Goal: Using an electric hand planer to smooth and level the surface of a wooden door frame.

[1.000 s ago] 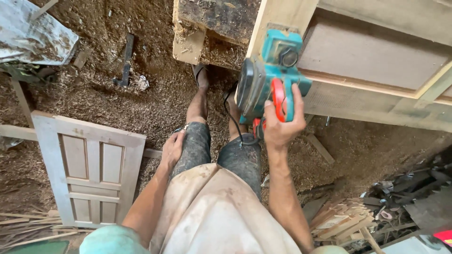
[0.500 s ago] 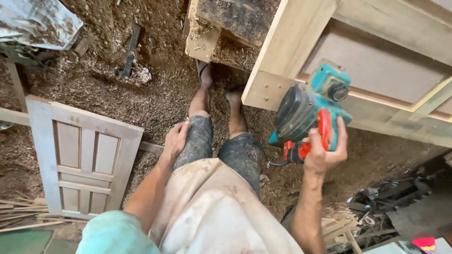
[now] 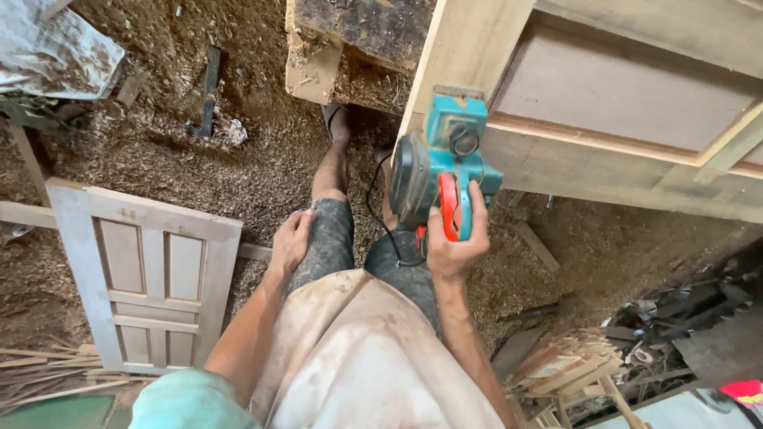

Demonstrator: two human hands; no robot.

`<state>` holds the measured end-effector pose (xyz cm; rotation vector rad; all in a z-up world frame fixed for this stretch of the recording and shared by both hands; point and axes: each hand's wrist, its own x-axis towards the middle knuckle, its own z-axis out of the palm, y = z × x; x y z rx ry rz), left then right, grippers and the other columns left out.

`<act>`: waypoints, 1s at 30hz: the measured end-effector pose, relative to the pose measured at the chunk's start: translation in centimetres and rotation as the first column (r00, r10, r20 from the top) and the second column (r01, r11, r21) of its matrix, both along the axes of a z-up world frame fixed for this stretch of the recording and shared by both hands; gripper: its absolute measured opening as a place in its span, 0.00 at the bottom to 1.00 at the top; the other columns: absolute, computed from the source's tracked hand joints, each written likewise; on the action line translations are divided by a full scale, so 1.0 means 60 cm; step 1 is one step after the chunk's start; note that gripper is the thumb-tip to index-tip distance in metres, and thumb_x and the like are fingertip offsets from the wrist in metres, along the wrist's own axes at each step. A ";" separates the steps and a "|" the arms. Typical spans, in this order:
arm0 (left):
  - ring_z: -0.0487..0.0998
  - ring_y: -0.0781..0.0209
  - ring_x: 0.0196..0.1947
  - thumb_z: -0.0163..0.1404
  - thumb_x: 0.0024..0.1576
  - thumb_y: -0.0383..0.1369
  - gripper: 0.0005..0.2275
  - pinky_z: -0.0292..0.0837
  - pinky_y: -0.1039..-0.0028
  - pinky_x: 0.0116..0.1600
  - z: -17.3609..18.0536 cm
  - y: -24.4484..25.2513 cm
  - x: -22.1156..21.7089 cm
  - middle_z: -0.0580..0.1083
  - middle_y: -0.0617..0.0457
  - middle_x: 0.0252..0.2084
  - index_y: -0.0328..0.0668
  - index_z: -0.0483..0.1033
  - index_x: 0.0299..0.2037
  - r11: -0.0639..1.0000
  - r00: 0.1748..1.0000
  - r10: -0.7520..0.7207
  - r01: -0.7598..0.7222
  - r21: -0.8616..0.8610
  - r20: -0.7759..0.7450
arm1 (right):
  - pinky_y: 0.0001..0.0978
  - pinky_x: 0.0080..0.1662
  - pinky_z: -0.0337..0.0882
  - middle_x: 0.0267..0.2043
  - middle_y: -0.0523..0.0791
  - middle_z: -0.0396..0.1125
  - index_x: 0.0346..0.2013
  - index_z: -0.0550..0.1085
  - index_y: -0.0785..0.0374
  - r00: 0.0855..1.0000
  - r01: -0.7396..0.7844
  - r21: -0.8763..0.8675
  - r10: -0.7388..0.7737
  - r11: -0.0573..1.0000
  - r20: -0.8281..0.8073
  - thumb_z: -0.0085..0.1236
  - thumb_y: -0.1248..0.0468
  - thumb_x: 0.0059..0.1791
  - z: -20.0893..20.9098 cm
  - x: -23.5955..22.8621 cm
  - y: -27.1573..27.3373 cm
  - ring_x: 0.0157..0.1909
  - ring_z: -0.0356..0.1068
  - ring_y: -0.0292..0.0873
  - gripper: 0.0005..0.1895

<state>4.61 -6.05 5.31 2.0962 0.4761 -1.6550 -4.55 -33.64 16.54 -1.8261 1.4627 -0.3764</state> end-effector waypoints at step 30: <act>0.71 0.37 0.63 0.41 0.61 0.61 0.26 0.64 0.49 0.67 0.006 -0.019 0.001 0.78 0.39 0.54 0.55 0.79 0.57 0.999 1.000 0.021 -0.022 0.050 0.006 | 0.41 0.43 0.76 0.49 0.57 0.74 0.62 0.74 0.64 1.000 -0.004 -0.040 0.003 0.999 -0.020 0.66 0.72 0.40 0.004 -0.038 -0.042 0.46 0.76 0.50 0.34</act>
